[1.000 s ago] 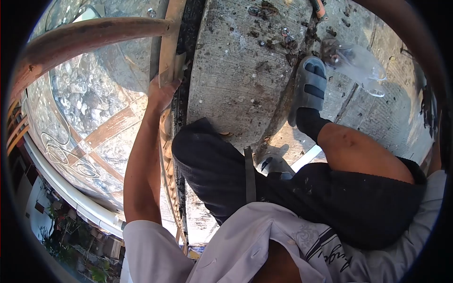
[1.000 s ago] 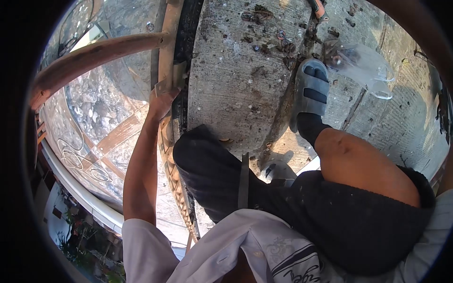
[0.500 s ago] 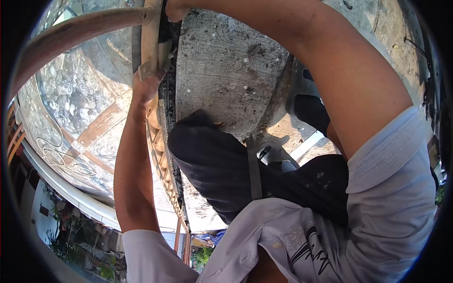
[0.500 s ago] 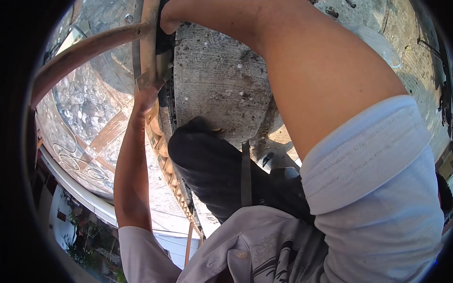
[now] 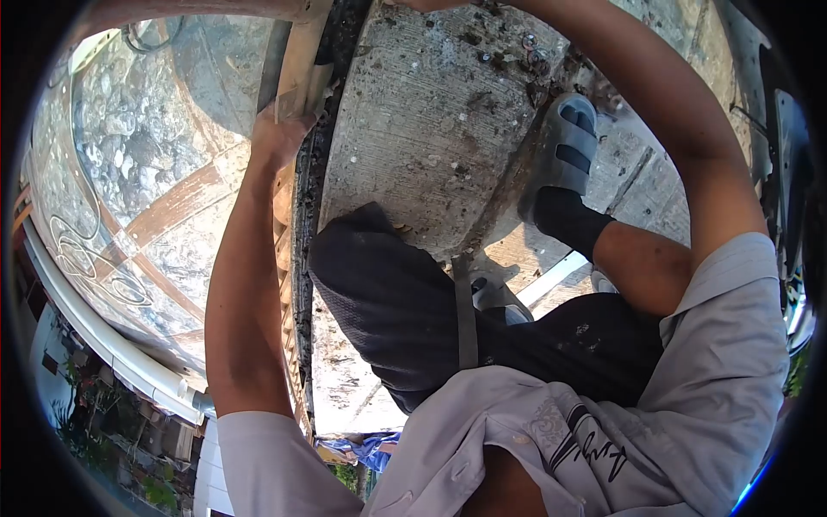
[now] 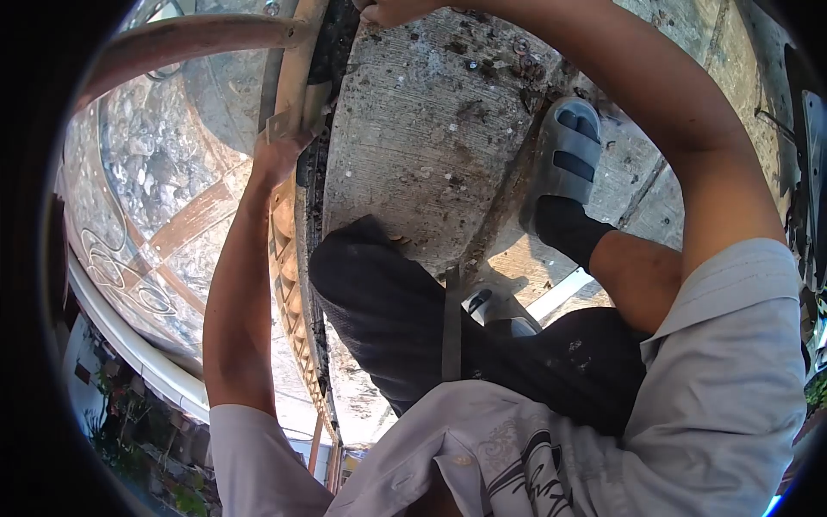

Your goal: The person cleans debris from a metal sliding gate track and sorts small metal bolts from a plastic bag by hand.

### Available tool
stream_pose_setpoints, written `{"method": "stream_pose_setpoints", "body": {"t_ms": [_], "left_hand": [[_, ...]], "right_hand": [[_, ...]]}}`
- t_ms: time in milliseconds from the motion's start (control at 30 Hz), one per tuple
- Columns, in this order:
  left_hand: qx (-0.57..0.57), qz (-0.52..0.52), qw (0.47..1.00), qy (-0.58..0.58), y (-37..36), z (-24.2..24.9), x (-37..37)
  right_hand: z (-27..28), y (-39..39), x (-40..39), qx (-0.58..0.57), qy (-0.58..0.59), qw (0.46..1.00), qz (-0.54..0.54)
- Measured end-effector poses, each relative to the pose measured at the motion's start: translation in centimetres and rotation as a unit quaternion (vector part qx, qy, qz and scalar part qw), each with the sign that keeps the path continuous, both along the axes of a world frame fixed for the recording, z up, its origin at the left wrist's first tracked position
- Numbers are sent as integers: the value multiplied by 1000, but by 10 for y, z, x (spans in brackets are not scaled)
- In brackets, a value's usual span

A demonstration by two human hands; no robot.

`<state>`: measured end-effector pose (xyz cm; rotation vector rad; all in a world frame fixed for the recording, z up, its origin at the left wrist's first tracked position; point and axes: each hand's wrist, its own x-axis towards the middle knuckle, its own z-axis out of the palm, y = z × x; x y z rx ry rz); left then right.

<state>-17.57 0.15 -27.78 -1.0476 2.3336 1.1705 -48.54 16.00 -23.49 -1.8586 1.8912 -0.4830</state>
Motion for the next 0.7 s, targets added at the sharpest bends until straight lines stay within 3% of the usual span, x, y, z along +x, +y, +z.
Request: {"method": "stream_pose_setpoints", "body": {"t_ms": [67,100,133,200,233,300,400,500,567,700], "left_hand": [[-22,-36,999,-8,-7,-9,4],[-32,-56,998,-13,-9,-14,6],[-25,-55,998,-6,-8,-16,8],[-15,-54,998,9,-10,-18,9],[-15,-43,999,-1,-9,-11,4],[-9,-21,999,-28,0,5,-3],[-1,5,999,-43,-1,4,-2],[-31,-61,998,2,-5,-9,5],[26,30,999,20,6,8,-3],[40,47,998,29,6,3,0]], "right_hand": [[14,13,-14,62,-19,995,73],[7,15,-11,-3,1,999,47],[-1,11,-6,8,22,998,52],[-25,-18,12,23,66,996,60],[-61,-39,22,13,102,990,97],[-35,-52,44,138,145,975,94],[-110,-115,76,262,193,920,217],[-60,-90,76,324,128,934,78],[-65,-87,75,288,123,948,53],[-54,-75,75,239,77,968,22]]}}
